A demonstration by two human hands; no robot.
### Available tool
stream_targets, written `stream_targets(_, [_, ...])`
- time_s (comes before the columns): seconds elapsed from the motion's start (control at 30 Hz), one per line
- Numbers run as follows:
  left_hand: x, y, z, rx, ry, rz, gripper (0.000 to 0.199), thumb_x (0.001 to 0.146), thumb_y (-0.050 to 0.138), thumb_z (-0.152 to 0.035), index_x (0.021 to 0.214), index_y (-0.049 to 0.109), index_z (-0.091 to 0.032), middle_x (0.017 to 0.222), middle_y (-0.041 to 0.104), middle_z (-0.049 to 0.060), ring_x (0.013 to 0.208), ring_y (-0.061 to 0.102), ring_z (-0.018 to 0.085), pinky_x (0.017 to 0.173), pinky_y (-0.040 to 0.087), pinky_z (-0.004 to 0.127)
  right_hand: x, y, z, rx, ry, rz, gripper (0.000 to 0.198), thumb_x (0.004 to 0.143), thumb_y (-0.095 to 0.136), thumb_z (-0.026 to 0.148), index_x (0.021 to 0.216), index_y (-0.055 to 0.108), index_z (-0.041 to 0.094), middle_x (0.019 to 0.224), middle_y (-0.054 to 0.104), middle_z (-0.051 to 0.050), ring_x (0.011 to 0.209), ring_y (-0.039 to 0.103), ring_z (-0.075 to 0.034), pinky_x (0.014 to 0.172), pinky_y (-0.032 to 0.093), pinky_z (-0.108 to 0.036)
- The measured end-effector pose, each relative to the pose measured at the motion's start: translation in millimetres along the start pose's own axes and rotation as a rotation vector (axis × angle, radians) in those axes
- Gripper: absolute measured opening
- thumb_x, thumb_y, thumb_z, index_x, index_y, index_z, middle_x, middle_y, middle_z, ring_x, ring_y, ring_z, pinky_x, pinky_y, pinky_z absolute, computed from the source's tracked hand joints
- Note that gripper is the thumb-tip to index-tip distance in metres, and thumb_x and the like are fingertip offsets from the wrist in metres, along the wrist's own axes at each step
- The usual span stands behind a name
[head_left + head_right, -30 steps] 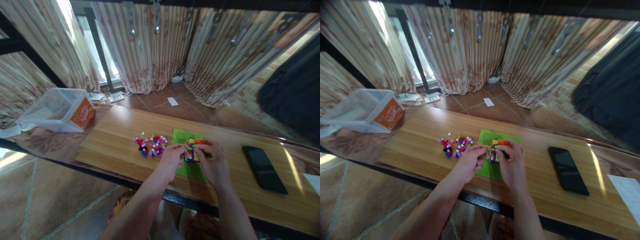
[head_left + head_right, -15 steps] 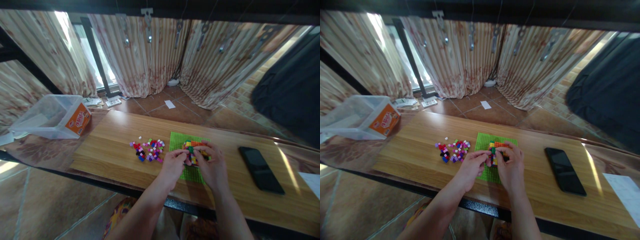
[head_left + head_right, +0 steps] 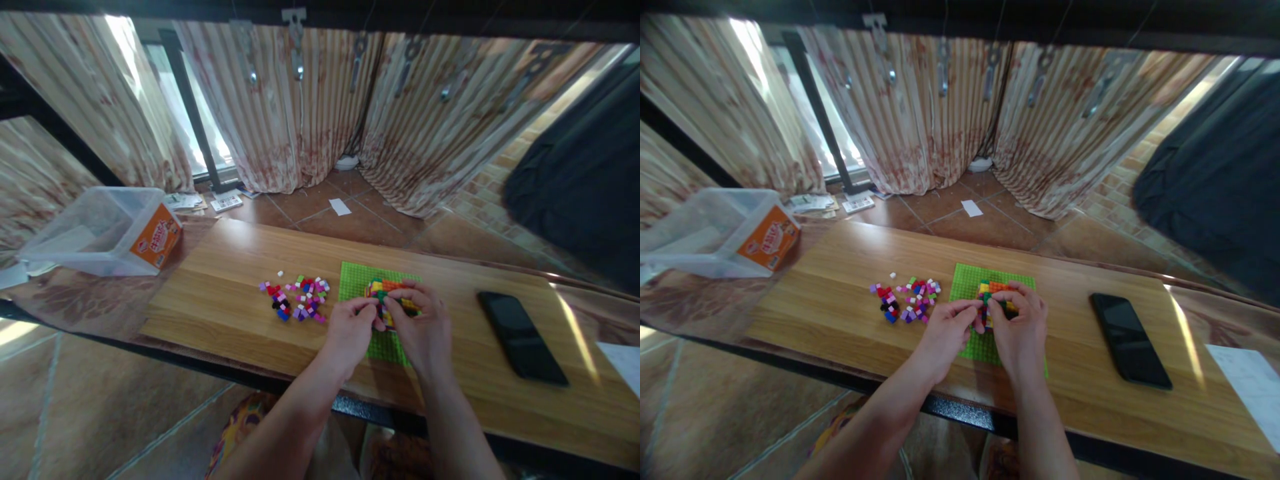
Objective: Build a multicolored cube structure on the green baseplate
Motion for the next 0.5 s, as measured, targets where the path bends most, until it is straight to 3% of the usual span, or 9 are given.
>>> stream_targets(0.27, [7.9,4.2,1.8,0.122,0.104,0.05,0.026,0.083,0.049,-0.022,0.086,0.073,-0.013,0.053,0.057,0.001,0.048,0.039,0.009,0.05,0.027,0.023,1.8,0.6,1.1,0.009,0.006,-0.001,0.015,0.075,0.065,0.034,0.071,0.071,0.021,0.104,0.067,-0.009,0.102,0.059,-0.027,0.096,0.038,-0.051])
stream_targets(0.5, [4.3,3.5,6.3,0.007,0.033,0.049,0.025,0.085,0.05,-0.028,0.084,0.071,-0.013,0.054,0.055,0.0,0.042,0.031,0.006,0.046,0.02,0.023,2.6,0.1,0.6,0.0,-0.03,0.001,0.013,0.074,0.066,0.033,0.072,0.071,0.021,0.102,0.067,-0.009,0.101,0.061,-0.027,0.097,0.039,-0.052])
Point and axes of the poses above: each hand's wrist, its own x-axis towards the middle knuckle, its own y-axis out of the palm, z = x × y, the point moved 9 cm from there along x, towards the middle knuckle
